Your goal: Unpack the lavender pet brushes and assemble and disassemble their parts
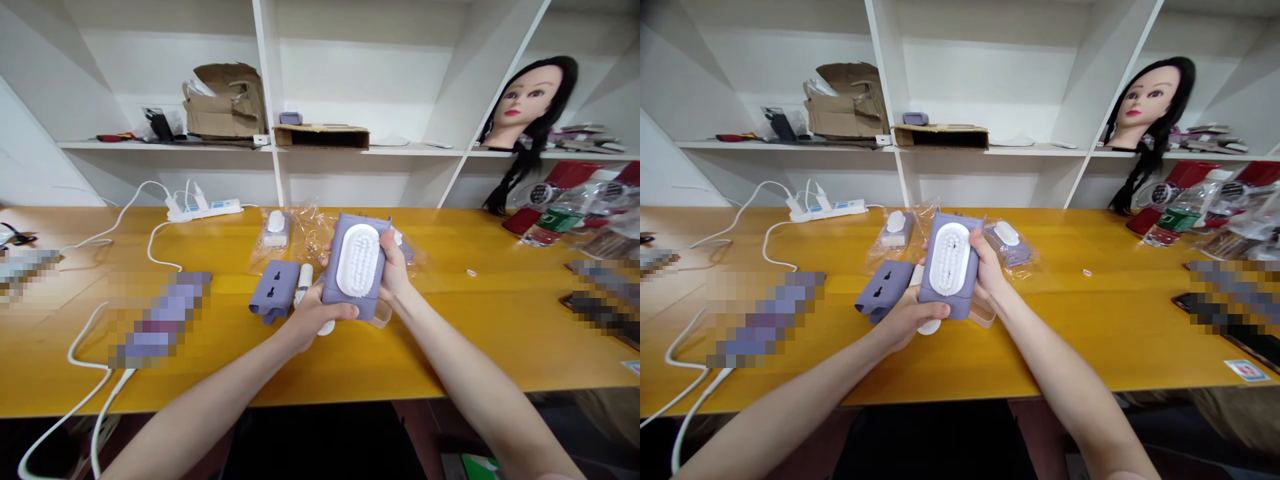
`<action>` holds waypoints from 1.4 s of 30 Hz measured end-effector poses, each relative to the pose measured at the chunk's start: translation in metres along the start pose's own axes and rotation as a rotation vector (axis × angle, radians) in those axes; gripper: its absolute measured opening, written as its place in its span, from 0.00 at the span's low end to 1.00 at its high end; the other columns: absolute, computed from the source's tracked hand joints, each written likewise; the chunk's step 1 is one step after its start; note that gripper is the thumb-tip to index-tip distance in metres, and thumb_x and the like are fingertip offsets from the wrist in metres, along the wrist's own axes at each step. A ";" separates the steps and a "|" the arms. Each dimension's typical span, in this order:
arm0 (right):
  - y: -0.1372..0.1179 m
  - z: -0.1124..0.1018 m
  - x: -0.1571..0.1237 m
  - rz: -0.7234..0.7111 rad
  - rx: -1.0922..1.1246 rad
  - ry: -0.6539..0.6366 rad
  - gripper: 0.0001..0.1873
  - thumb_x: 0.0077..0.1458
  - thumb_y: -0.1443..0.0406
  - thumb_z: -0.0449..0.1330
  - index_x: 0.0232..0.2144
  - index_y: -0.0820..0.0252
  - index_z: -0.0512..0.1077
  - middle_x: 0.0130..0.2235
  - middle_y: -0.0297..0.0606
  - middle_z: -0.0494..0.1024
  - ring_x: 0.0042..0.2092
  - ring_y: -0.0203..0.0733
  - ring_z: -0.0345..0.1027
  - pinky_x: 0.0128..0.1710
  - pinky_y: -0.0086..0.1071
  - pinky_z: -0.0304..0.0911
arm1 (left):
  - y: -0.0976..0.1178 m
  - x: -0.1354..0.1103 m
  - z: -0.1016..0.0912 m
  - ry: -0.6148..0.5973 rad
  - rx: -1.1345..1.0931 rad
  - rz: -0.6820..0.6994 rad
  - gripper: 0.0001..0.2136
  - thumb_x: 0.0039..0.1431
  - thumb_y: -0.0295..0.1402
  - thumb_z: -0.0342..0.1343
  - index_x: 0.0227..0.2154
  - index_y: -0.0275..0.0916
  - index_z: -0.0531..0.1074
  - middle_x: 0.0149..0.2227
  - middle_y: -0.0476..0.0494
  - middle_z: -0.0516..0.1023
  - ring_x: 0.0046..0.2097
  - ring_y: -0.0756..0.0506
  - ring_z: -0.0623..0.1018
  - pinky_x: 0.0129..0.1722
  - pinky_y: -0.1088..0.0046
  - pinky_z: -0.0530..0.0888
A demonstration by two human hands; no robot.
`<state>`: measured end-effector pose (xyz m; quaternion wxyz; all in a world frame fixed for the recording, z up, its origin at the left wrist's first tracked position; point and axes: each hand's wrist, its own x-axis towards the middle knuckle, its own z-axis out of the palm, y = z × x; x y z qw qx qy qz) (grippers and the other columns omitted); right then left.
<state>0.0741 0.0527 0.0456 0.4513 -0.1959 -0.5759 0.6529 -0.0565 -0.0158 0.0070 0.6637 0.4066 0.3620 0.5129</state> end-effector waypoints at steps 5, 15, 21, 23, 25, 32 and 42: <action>-0.003 0.005 -0.004 -0.041 0.024 0.089 0.42 0.47 0.36 0.50 0.50 0.60 0.70 0.41 0.49 0.79 0.45 0.57 0.74 0.43 0.52 0.70 | -0.001 -0.003 0.002 -0.019 -0.017 -0.047 0.20 0.33 0.31 0.71 0.34 0.35 0.76 0.33 0.45 0.79 0.35 0.47 0.76 0.41 0.68 0.72; -0.014 0.015 -0.009 -0.041 0.209 0.030 0.37 0.47 0.38 0.51 0.45 0.60 0.73 0.38 0.47 0.80 0.40 0.57 0.75 0.40 0.52 0.70 | -0.003 -0.007 0.009 0.005 0.079 0.099 0.19 0.32 0.31 0.70 0.32 0.34 0.76 0.31 0.47 0.78 0.34 0.48 0.74 0.38 0.70 0.70; -0.004 0.009 -0.003 -0.114 0.179 0.062 0.38 0.47 0.38 0.50 0.48 0.58 0.72 0.39 0.48 0.80 0.45 0.59 0.74 0.42 0.53 0.69 | -0.003 -0.003 0.007 0.045 0.058 0.070 0.22 0.35 0.33 0.70 0.37 0.36 0.75 0.34 0.46 0.78 0.36 0.47 0.76 0.40 0.69 0.71; -0.002 0.008 -0.002 -0.124 0.170 0.087 0.38 0.48 0.38 0.50 0.48 0.58 0.72 0.39 0.48 0.80 0.45 0.59 0.73 0.43 0.54 0.69 | -0.002 -0.003 0.007 0.049 0.028 0.059 0.24 0.36 0.33 0.70 0.40 0.37 0.73 0.37 0.45 0.78 0.38 0.47 0.75 0.41 0.69 0.71; -0.002 0.008 -0.001 -0.136 0.156 0.109 0.38 0.48 0.38 0.51 0.48 0.58 0.72 0.40 0.48 0.79 0.46 0.59 0.73 0.43 0.54 0.69 | -0.001 -0.004 0.008 0.047 0.023 0.085 0.26 0.37 0.33 0.69 0.43 0.38 0.71 0.38 0.46 0.77 0.39 0.48 0.75 0.43 0.70 0.70; -0.006 0.004 -0.003 -0.181 0.135 0.135 0.39 0.48 0.37 0.49 0.49 0.60 0.70 0.40 0.49 0.79 0.47 0.60 0.72 0.43 0.55 0.69 | -0.004 -0.007 0.006 -0.073 -0.037 0.174 0.24 0.43 0.28 0.63 0.46 0.39 0.66 0.36 0.49 0.73 0.38 0.50 0.71 0.41 0.74 0.67; -0.002 0.007 -0.008 -0.149 0.142 0.163 0.35 0.47 0.39 0.52 0.45 0.59 0.72 0.39 0.48 0.80 0.46 0.60 0.73 0.42 0.54 0.70 | -0.003 -0.006 0.007 0.005 0.054 0.143 0.17 0.41 0.28 0.59 0.39 0.38 0.67 0.29 0.53 0.67 0.31 0.53 0.65 0.32 0.77 0.62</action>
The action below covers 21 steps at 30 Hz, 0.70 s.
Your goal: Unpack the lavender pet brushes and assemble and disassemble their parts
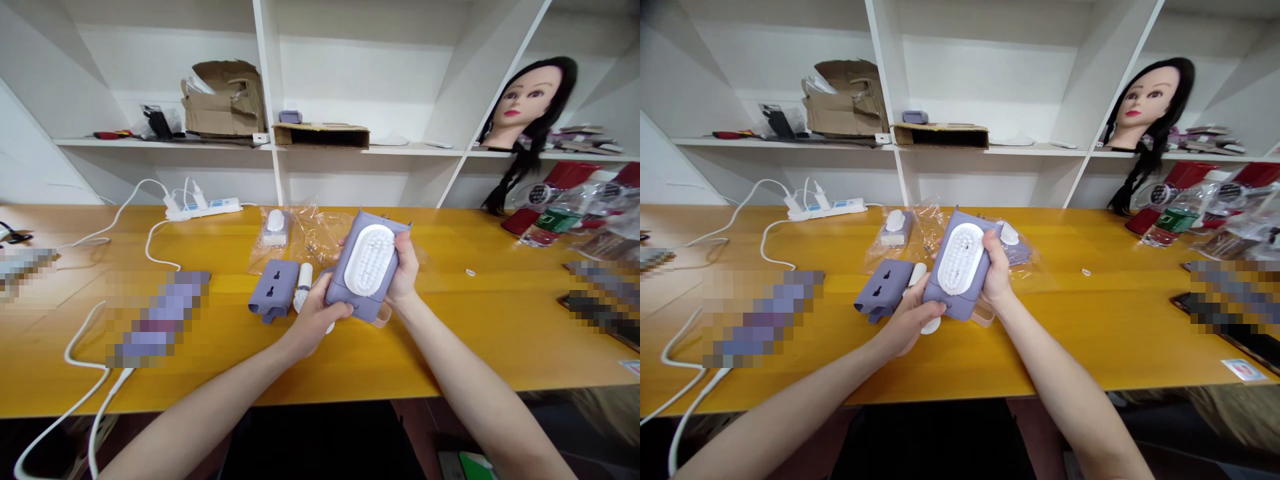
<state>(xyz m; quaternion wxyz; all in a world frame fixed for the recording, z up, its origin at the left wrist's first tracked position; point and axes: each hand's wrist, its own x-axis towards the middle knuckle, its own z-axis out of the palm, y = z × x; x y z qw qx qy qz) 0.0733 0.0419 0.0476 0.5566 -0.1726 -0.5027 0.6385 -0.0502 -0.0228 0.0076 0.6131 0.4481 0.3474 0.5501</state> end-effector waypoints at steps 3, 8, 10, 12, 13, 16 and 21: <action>0.002 0.001 -0.002 0.003 -0.022 0.002 0.36 0.45 0.39 0.54 0.43 0.60 0.73 0.38 0.49 0.80 0.46 0.61 0.74 0.42 0.55 0.70 | -0.001 0.001 0.000 0.021 0.020 -0.006 0.16 0.39 0.26 0.56 0.36 0.38 0.66 0.24 0.56 0.64 0.26 0.55 0.60 0.27 0.77 0.58; 0.004 0.005 -0.003 -0.033 -0.038 0.010 0.36 0.42 0.38 0.56 0.41 0.61 0.74 0.38 0.49 0.80 0.46 0.62 0.73 0.42 0.54 0.70 | -0.004 0.002 -0.001 0.045 0.024 0.012 0.17 0.38 0.25 0.53 0.36 0.38 0.65 0.21 0.58 0.61 0.23 0.56 0.56 0.23 0.77 0.53; 0.004 0.005 -0.003 -0.049 -0.039 0.016 0.37 0.41 0.38 0.57 0.41 0.61 0.74 0.39 0.49 0.80 0.46 0.62 0.73 0.43 0.54 0.70 | -0.004 0.002 -0.001 0.043 0.012 0.021 0.17 0.37 0.25 0.53 0.36 0.38 0.64 0.21 0.58 0.61 0.23 0.56 0.55 0.23 0.77 0.52; 0.004 0.005 -0.003 -0.041 -0.037 0.011 0.37 0.42 0.38 0.56 0.42 0.61 0.73 0.39 0.49 0.80 0.46 0.61 0.73 0.43 0.54 0.70 | -0.003 0.002 -0.001 0.034 -0.003 0.024 0.18 0.37 0.25 0.53 0.36 0.38 0.64 0.21 0.59 0.61 0.23 0.56 0.55 0.23 0.77 0.53; 0.004 0.005 -0.002 -0.033 -0.031 0.009 0.38 0.42 0.38 0.56 0.42 0.61 0.73 0.39 0.49 0.80 0.46 0.61 0.74 0.43 0.54 0.70 | -0.002 0.002 0.000 0.030 -0.011 0.019 0.18 0.37 0.25 0.53 0.37 0.38 0.64 0.21 0.59 0.62 0.23 0.56 0.55 0.23 0.77 0.53; 0.004 0.004 -0.002 0.000 -0.003 0.010 0.37 0.43 0.39 0.56 0.43 0.60 0.73 0.39 0.49 0.81 0.46 0.61 0.74 0.43 0.54 0.70 | 0.000 0.002 0.000 0.024 -0.016 -0.012 0.18 0.38 0.25 0.54 0.37 0.38 0.65 0.22 0.58 0.63 0.23 0.56 0.56 0.24 0.77 0.55; 0.001 0.003 -0.001 0.052 0.022 -0.016 0.37 0.45 0.38 0.54 0.45 0.60 0.73 0.39 0.49 0.81 0.45 0.61 0.74 0.41 0.54 0.71 | 0.001 0.002 0.000 0.021 -0.006 -0.043 0.17 0.38 0.25 0.57 0.36 0.38 0.67 0.24 0.56 0.65 0.25 0.55 0.60 0.27 0.76 0.58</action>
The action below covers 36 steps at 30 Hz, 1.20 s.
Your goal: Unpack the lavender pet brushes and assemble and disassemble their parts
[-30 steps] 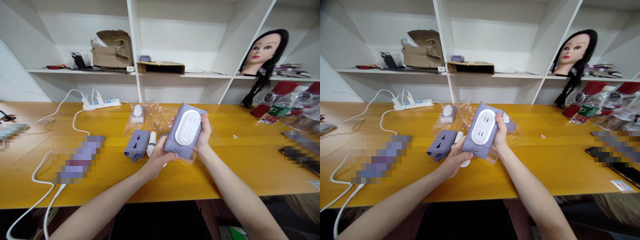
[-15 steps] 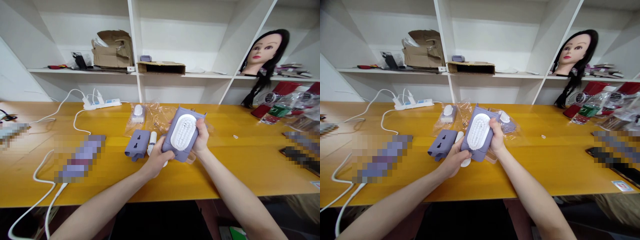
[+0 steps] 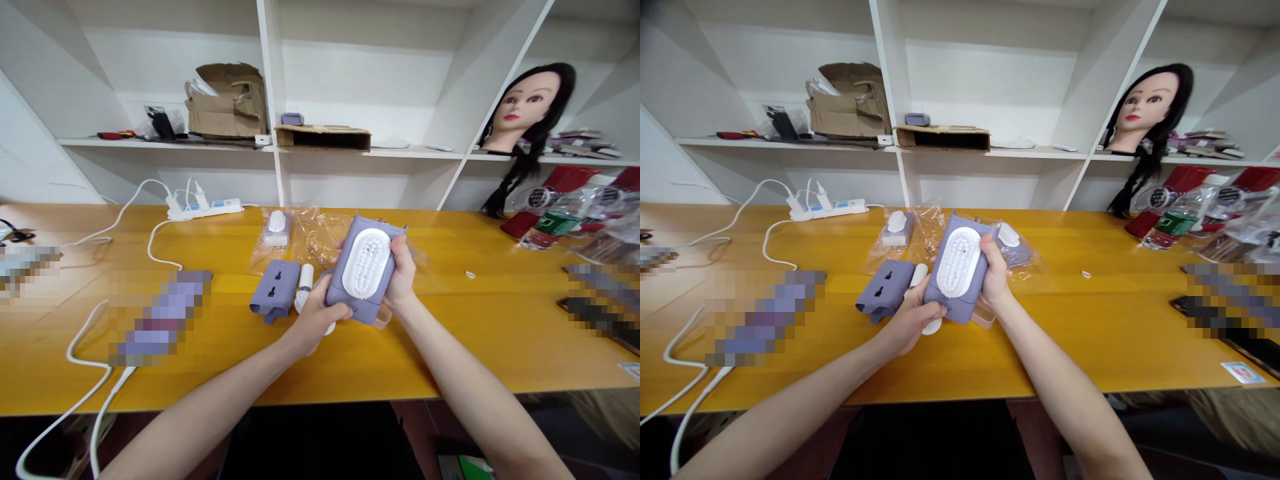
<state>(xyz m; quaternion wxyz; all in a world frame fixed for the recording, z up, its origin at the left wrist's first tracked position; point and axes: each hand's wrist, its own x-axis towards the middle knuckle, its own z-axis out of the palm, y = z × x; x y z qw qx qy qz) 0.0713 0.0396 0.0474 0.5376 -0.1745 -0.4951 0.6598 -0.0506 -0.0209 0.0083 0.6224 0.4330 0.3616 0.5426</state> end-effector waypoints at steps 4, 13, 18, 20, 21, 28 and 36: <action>-0.001 -0.002 0.000 0.044 0.011 -0.041 0.38 0.44 0.37 0.54 0.44 0.60 0.73 0.39 0.49 0.80 0.45 0.61 0.74 0.40 0.53 0.71 | 0.002 0.001 -0.002 -0.070 -0.014 -0.072 0.20 0.37 0.25 0.62 0.39 0.38 0.70 0.30 0.52 0.72 0.29 0.53 0.67 0.31 0.75 0.64; 0.005 -0.006 0.000 0.120 0.048 -0.126 0.39 0.46 0.36 0.52 0.44 0.61 0.74 0.41 0.49 0.80 0.43 0.58 0.75 0.38 0.50 0.72 | -0.003 0.004 -0.003 -0.150 -0.010 -0.144 0.21 0.33 0.26 0.69 0.37 0.37 0.76 0.30 0.48 0.78 0.37 0.46 0.76 0.40 0.68 0.71; 0.005 -0.004 0.001 0.076 0.031 -0.114 0.40 0.45 0.35 0.52 0.46 0.59 0.73 0.44 0.49 0.79 0.43 0.58 0.74 0.38 0.50 0.71 | -0.005 0.004 -0.001 -0.059 -0.043 -0.098 0.23 0.32 0.24 0.68 0.38 0.37 0.75 0.33 0.48 0.79 0.36 0.48 0.76 0.40 0.68 0.71; 0.007 -0.002 0.002 0.065 0.033 -0.078 0.40 0.44 0.35 0.54 0.47 0.59 0.73 0.45 0.49 0.79 0.45 0.58 0.74 0.41 0.51 0.70 | -0.001 0.005 -0.001 -0.027 -0.063 -0.087 0.23 0.31 0.23 0.68 0.37 0.37 0.75 0.33 0.48 0.79 0.36 0.48 0.76 0.41 0.68 0.71; 0.008 -0.002 0.002 0.066 0.038 -0.064 0.40 0.44 0.36 0.54 0.47 0.58 0.73 0.44 0.48 0.79 0.46 0.58 0.73 0.43 0.51 0.70 | 0.001 0.005 -0.002 -0.007 -0.074 -0.083 0.23 0.31 0.23 0.68 0.37 0.36 0.75 0.33 0.47 0.79 0.36 0.48 0.75 0.41 0.68 0.71; 0.013 -0.003 0.001 0.188 0.082 -0.191 0.41 0.44 0.35 0.54 0.49 0.57 0.71 0.43 0.47 0.80 0.45 0.57 0.74 0.45 0.54 0.68 | 0.008 0.006 -0.004 0.001 -0.040 -0.099 0.17 0.31 0.24 0.67 0.30 0.35 0.74 0.27 0.48 0.76 0.33 0.47 0.75 0.39 0.68 0.70; 0.013 -0.009 0.000 0.197 0.066 -0.167 0.39 0.46 0.37 0.52 0.46 0.61 0.72 0.39 0.48 0.80 0.44 0.57 0.75 0.43 0.52 0.69 | 0.007 0.004 0.000 -0.101 -0.028 -0.077 0.18 0.30 0.25 0.67 0.31 0.35 0.75 0.29 0.46 0.77 0.33 0.46 0.75 0.37 0.67 0.72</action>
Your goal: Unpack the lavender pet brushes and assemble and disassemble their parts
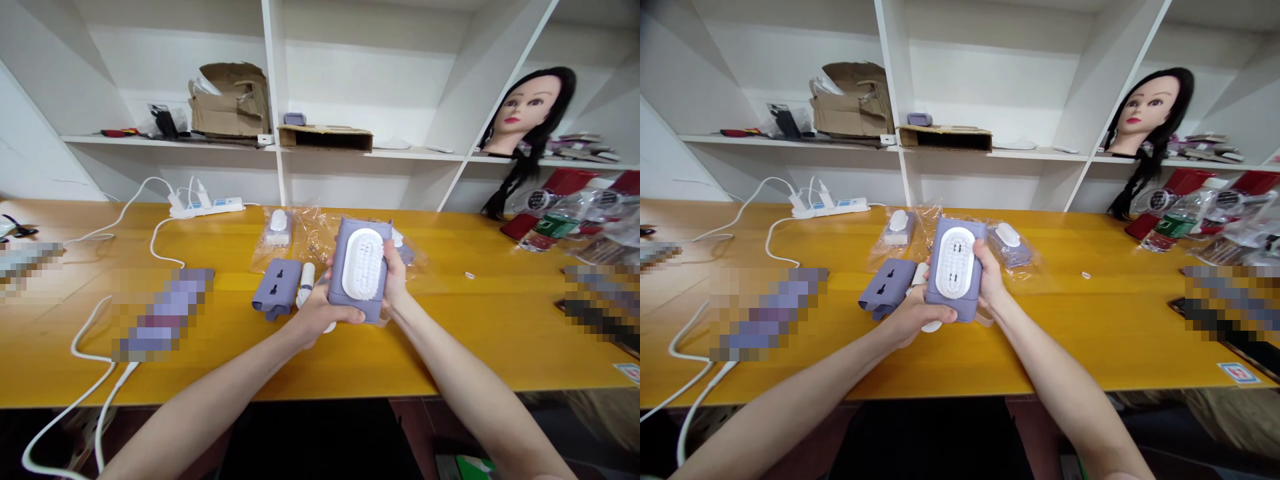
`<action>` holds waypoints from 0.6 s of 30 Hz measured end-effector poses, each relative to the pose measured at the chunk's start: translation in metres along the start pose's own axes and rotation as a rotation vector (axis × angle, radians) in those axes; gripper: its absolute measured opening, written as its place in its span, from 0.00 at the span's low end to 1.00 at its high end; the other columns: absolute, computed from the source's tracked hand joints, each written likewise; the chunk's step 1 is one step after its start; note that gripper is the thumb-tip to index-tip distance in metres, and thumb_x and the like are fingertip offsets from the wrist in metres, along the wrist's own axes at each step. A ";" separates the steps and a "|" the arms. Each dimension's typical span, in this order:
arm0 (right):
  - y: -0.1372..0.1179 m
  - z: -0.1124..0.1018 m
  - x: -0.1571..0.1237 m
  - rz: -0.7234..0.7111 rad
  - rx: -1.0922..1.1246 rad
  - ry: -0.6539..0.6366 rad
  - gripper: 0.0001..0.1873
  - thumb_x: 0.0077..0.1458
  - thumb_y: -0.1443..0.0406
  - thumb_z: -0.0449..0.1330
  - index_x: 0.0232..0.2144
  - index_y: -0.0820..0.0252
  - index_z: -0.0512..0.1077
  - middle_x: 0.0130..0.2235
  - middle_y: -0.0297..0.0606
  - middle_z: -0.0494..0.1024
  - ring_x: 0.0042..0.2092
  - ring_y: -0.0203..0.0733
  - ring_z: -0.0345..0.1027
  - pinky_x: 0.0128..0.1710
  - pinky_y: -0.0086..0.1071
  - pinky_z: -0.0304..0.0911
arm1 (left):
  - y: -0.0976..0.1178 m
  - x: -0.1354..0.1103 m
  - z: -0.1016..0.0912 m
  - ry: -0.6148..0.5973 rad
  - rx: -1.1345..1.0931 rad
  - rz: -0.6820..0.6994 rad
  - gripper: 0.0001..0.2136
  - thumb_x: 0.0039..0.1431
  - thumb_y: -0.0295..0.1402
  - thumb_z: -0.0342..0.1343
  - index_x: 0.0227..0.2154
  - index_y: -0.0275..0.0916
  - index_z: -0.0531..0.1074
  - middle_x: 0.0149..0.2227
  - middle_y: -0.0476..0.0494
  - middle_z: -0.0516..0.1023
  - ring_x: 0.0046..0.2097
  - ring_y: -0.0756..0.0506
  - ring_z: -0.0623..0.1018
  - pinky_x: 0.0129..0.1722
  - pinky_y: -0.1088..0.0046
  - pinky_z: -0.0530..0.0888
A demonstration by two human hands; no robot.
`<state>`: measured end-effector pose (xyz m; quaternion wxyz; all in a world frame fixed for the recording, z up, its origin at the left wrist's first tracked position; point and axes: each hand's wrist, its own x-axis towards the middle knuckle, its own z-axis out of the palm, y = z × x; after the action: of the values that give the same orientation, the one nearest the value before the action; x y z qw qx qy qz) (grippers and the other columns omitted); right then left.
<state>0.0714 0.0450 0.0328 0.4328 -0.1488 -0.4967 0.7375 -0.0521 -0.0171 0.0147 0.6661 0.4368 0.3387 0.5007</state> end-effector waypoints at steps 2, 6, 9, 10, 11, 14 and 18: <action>0.001 -0.001 0.002 -0.027 -0.018 -0.004 0.41 0.44 0.36 0.52 0.46 0.61 0.73 0.38 0.48 0.80 0.44 0.58 0.74 0.44 0.53 0.69 | 0.001 -0.001 0.001 0.011 0.051 0.038 0.14 0.30 0.25 0.68 0.26 0.35 0.74 0.26 0.48 0.74 0.31 0.47 0.73 0.35 0.68 0.71; 0.001 -0.002 0.005 -0.075 -0.050 -0.001 0.43 0.41 0.34 0.53 0.46 0.61 0.73 0.38 0.49 0.80 0.45 0.58 0.74 0.44 0.53 0.69 | 0.002 -0.002 0.000 0.024 0.139 0.061 0.13 0.31 0.26 0.68 0.25 0.36 0.73 0.24 0.50 0.73 0.30 0.47 0.72 0.34 0.68 0.70; 0.002 -0.001 0.006 -0.078 -0.058 0.009 0.42 0.44 0.35 0.51 0.47 0.60 0.72 0.39 0.48 0.80 0.44 0.57 0.74 0.44 0.52 0.69 | -0.001 0.001 -0.003 0.020 0.106 0.078 0.19 0.32 0.26 0.68 0.33 0.37 0.75 0.31 0.47 0.77 0.35 0.45 0.75 0.38 0.68 0.71; 0.002 -0.001 0.006 -0.075 -0.052 0.009 0.41 0.45 0.35 0.50 0.47 0.59 0.72 0.39 0.48 0.80 0.44 0.57 0.74 0.44 0.52 0.69 | -0.003 0.002 -0.003 0.028 0.085 0.079 0.21 0.32 0.26 0.69 0.35 0.37 0.75 0.33 0.47 0.78 0.38 0.44 0.76 0.40 0.68 0.72; 0.002 -0.001 0.005 -0.072 -0.042 0.008 0.41 0.46 0.35 0.50 0.47 0.59 0.72 0.39 0.47 0.80 0.43 0.57 0.75 0.43 0.52 0.69 | -0.004 0.004 -0.004 0.038 0.060 0.070 0.22 0.33 0.27 0.69 0.37 0.38 0.74 0.35 0.46 0.78 0.39 0.44 0.76 0.41 0.67 0.72; 0.003 -0.001 0.005 -0.061 0.003 0.008 0.40 0.45 0.35 0.51 0.46 0.59 0.72 0.39 0.47 0.80 0.40 0.56 0.75 0.41 0.52 0.70 | -0.008 0.006 -0.005 0.066 -0.013 0.004 0.29 0.34 0.27 0.69 0.45 0.39 0.71 0.40 0.44 0.79 0.42 0.45 0.77 0.44 0.67 0.72; 0.000 0.001 0.004 -0.104 0.063 0.060 0.37 0.46 0.37 0.52 0.44 0.59 0.73 0.37 0.45 0.80 0.36 0.53 0.75 0.38 0.49 0.71 | -0.009 0.004 -0.005 0.123 0.046 -0.034 0.32 0.39 0.35 0.69 0.50 0.41 0.67 0.43 0.42 0.78 0.38 0.46 0.79 0.42 0.66 0.72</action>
<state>0.0680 0.0472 0.0341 0.4897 -0.1308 -0.4671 0.7245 -0.0520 -0.0129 0.0046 0.6421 0.4149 0.3979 0.5073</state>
